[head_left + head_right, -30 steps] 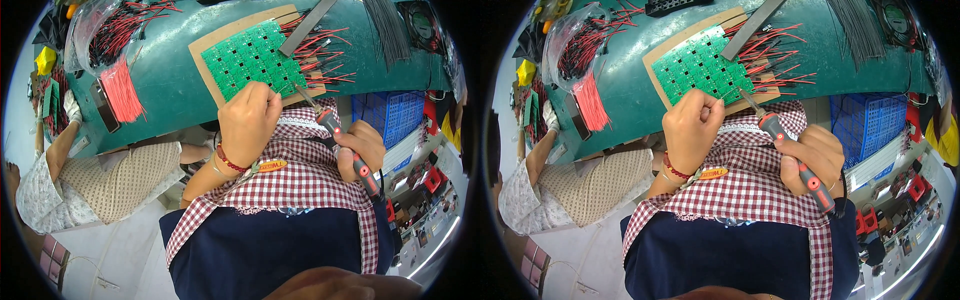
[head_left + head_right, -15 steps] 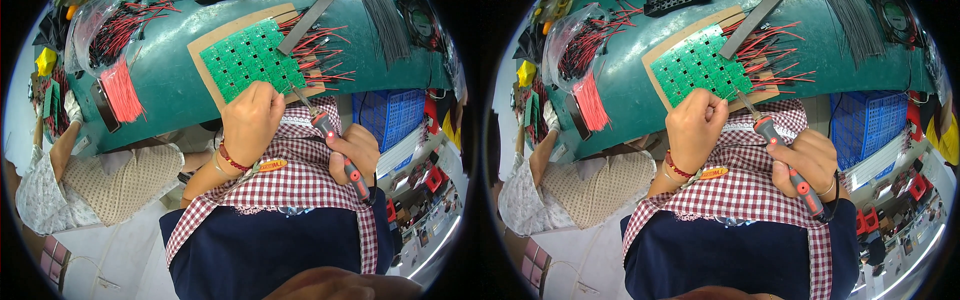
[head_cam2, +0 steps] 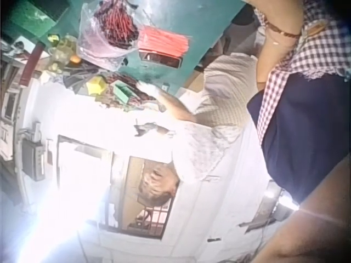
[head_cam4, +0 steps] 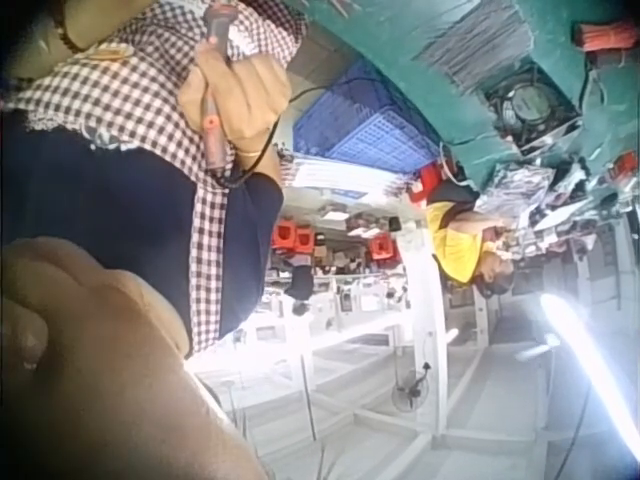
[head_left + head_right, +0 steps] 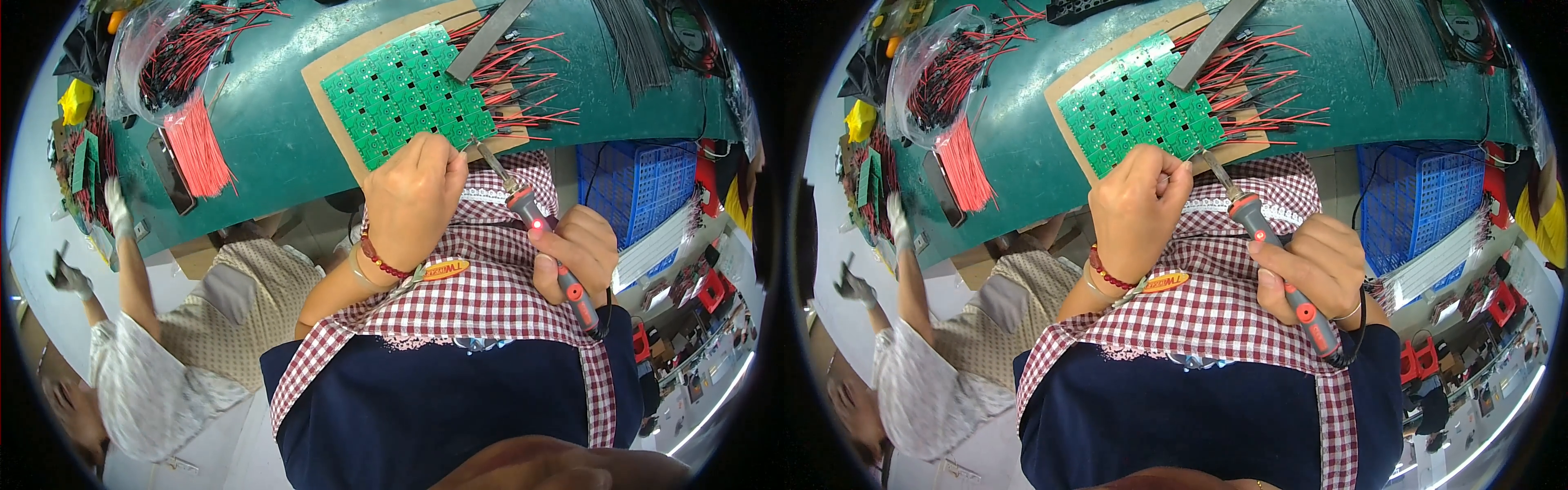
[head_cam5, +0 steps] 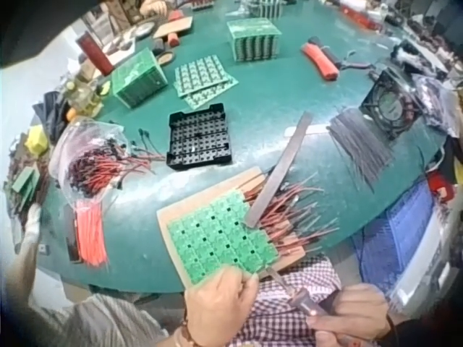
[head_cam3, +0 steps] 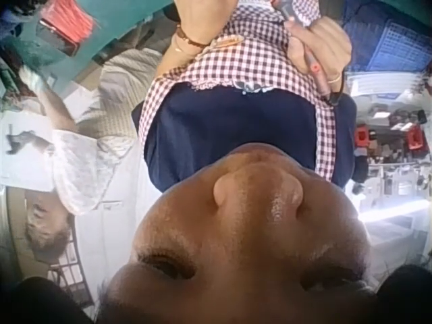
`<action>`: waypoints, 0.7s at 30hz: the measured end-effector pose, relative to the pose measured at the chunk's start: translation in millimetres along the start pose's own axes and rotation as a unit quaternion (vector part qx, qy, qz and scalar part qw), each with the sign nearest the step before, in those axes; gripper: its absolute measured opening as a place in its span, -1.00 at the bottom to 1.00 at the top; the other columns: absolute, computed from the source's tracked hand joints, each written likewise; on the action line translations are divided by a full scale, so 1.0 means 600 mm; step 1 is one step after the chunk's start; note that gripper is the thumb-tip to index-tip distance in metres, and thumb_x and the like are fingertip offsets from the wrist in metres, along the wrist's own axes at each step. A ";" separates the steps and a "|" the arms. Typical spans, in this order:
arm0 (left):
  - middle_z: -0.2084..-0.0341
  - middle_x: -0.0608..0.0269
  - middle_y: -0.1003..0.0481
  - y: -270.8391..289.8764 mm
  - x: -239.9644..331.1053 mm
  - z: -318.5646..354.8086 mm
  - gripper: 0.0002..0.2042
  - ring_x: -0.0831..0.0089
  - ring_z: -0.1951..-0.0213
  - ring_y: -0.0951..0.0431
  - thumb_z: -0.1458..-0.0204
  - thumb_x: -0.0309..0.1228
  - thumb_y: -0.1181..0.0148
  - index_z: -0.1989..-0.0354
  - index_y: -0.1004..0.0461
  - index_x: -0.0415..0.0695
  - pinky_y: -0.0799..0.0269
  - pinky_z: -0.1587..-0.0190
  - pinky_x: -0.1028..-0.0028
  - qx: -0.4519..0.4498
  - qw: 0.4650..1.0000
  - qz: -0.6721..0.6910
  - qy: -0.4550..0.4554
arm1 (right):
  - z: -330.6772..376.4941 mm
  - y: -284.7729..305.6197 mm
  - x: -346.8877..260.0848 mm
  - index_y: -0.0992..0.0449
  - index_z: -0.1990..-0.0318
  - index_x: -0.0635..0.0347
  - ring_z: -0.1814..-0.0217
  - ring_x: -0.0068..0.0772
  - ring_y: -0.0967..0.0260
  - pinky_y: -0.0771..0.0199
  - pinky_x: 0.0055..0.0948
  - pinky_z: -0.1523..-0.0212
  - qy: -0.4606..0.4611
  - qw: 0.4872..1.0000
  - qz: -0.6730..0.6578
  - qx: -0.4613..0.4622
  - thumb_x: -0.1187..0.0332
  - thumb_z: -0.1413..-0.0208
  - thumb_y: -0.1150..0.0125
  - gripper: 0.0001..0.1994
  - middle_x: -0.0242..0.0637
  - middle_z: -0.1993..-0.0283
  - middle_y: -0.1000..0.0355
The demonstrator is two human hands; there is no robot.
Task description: The person solders wires onto a green circuit board at an industrial workbench using a soldering iron.
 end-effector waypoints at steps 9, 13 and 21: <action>0.63 0.29 -0.45 0.007 -0.003 0.000 -0.83 0.47 0.64 -0.45 0.12 -0.50 -0.35 0.55 -0.42 -0.15 -0.32 0.62 0.47 0.045 0.999 0.002 -0.003 | 0.003 0.002 0.005 -0.56 0.32 0.37 0.72 -0.39 -0.16 -0.14 -0.43 0.67 0.014 1.000 -0.011 0.017 0.54 0.26 -0.20 -0.76 -0.35 0.69 -0.24; 0.63 0.29 -0.45 0.009 -0.013 -0.008 -0.82 0.46 0.64 -0.45 0.12 -0.51 -0.36 0.55 -0.41 -0.15 -0.31 0.62 0.46 0.045 0.999 0.000 -0.003 | -0.007 -0.014 0.010 -0.56 0.33 0.37 0.73 -0.40 -0.16 -0.13 -0.43 0.67 0.007 1.000 -0.003 0.007 0.54 0.26 -0.19 -0.76 -0.34 0.69 -0.26; 0.57 0.24 -0.43 0.004 -0.012 -0.005 -0.85 0.35 0.57 -0.47 0.13 -0.53 -0.35 0.50 -0.44 -0.18 -0.34 0.55 0.40 0.003 1.000 -0.003 -0.017 | -0.009 -0.010 0.005 -0.56 0.35 0.37 0.73 -0.41 -0.17 -0.12 -0.44 0.67 0.003 1.000 -0.007 0.010 0.55 0.27 -0.19 -0.78 -0.35 0.69 -0.27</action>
Point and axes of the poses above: each hand's wrist, its own z-axis away from the middle knuckle, its own y-axis out of the back of the hand, x = y × z, the point moved 5 cm from there along -z, towards the middle knuckle
